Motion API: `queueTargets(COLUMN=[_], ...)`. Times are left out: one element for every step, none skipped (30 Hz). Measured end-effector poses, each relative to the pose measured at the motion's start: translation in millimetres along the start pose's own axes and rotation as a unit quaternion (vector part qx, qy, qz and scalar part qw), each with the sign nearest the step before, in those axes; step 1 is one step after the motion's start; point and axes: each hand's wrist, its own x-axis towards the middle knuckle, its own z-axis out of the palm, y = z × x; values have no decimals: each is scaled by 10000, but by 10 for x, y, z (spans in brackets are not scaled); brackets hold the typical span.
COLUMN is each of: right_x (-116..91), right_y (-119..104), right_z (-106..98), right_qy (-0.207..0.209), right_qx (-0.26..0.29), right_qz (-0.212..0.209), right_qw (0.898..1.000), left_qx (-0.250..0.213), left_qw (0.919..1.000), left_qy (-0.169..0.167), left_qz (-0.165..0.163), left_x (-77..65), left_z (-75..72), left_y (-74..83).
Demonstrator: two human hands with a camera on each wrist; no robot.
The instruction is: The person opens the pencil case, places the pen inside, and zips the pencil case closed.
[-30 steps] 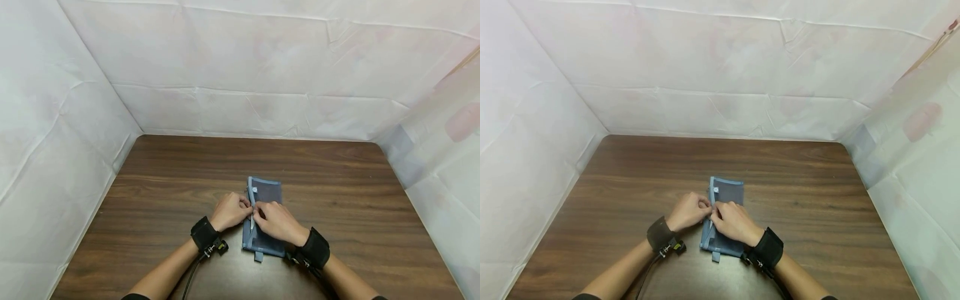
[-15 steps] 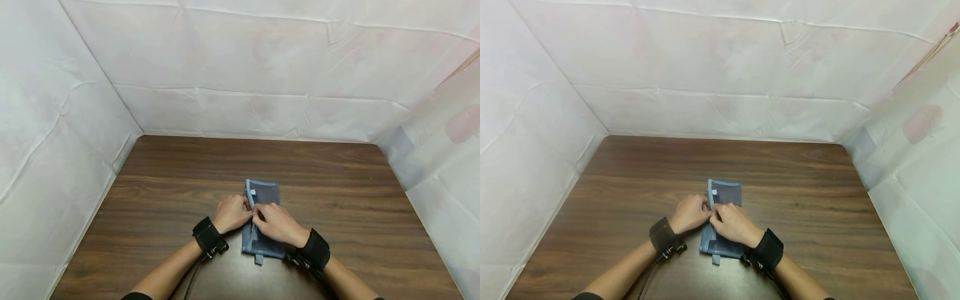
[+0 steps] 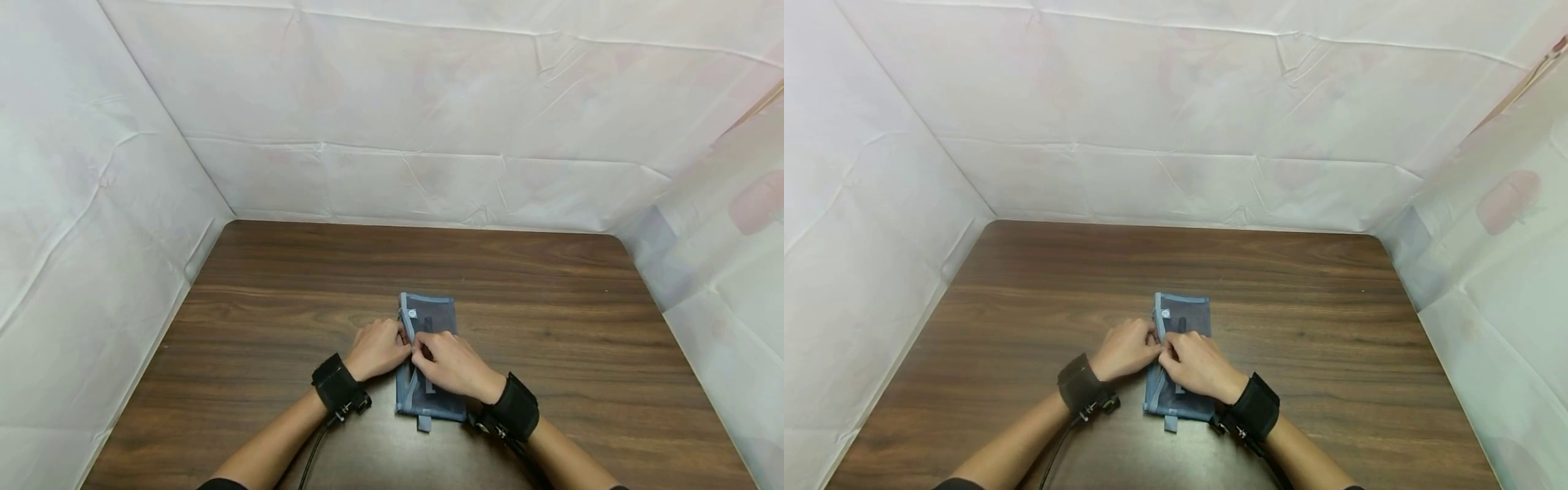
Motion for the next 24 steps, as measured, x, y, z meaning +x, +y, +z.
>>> queueTargets(right_x=[-3, -5, -7, -8, -10, -11, -12, -13, -12, -13, -12, -12, -11, -10, -8, -7, -6, -5, -5, -5, -7, -7, -9, -10], right_y=[0, 0, 0, 2, 2, 3, 4, 4, 4, 4, 3, 3, 2, 1, 1, 0, -1, -1, -3, -4, -6, -8, -8, -9], right_z=[4, 8, 11, 15, 18, 21, 23, 22, 22, 22, 20, 19, 16, 14, 13, 11, 9, 7, 6, 7, 5, 4, 3, 1], right_qy=[1, 0, 3, 11, 16, 37, 56, 84, 113, 137, 155, 177, 191, 198, 195, 190, 185, 176, 161, 144, 130, 122, 116, 114], right_qx=[17, 33, 65, 88, 113, 137, 155, 169, 182, 179, 181, 174, 168, 148, 142, 140, 136, 138, 134, 124, 128, 124, 109, 112], right_qz=[4, 10, 8, 4, -2, -5, -5, -16, -31, -34, -37, -37, -41, -31, -21, -9, 1, 14, 34, 54, 64, 74, 88, 91], right_qw=[10000, 10000, 10000, 10000, 9999, 9999, 9999, 9998, 9998, 9997, 9997, 9997, 9997, 9997, 9997, 9997, 9997, 9997, 9998, 9998, 9998, 9998, 9998, 9998], left_qx=[-69, -133, -192, -216, -239, -270, -278, -264, -249, -208, -191, -166, -120, -77, -41, -15, -19, -43, -57, -76, -97, -123, -143, -157], left_qw=[9999, 9998, 9996, 9995, 9995, 9995, 9996, 9995, 9991, 9987, 9982, 9979, 9978, 9980, 9984, 9988, 9991, 9993, 9994, 9994, 9994, 9993, 9992, 9992], left_qy=[-66, -130, -171, -173, -131, -66, 35, 172, 323, 448, 528, 569, 584, 557, 492, 402, 316, 262, 220, 198, 195, 203, 222, 236], left_qz=[58, 109, 152, 167, 170, 145, 88, 10, -70, -147, -214, -258, -278, -284, -288, -285, -291, -278, -275, -278, -286, -285, -283, -278], left_x=[-1, -1, 2, 8, 17, 31, 48, 65, 87, 112, 137, 162, 186, 213, 239, 259, 275, 290, 302, 312, 317, 322, 328, 332], left_z=[-9, -22, -40, -66, -95, -127, -160, -195, -229, -260, -284, -303, -316, -322, -323, -320, -313, -304, -293, -283, -275, -266, -259, -255], left_y=[-11, -27, -47, -63, -80, -97, -116, -129, -140, -148, -159, -168, -178, -189, -198, -207, -216, -224, -232, -239, -242, -249, -254, -258])
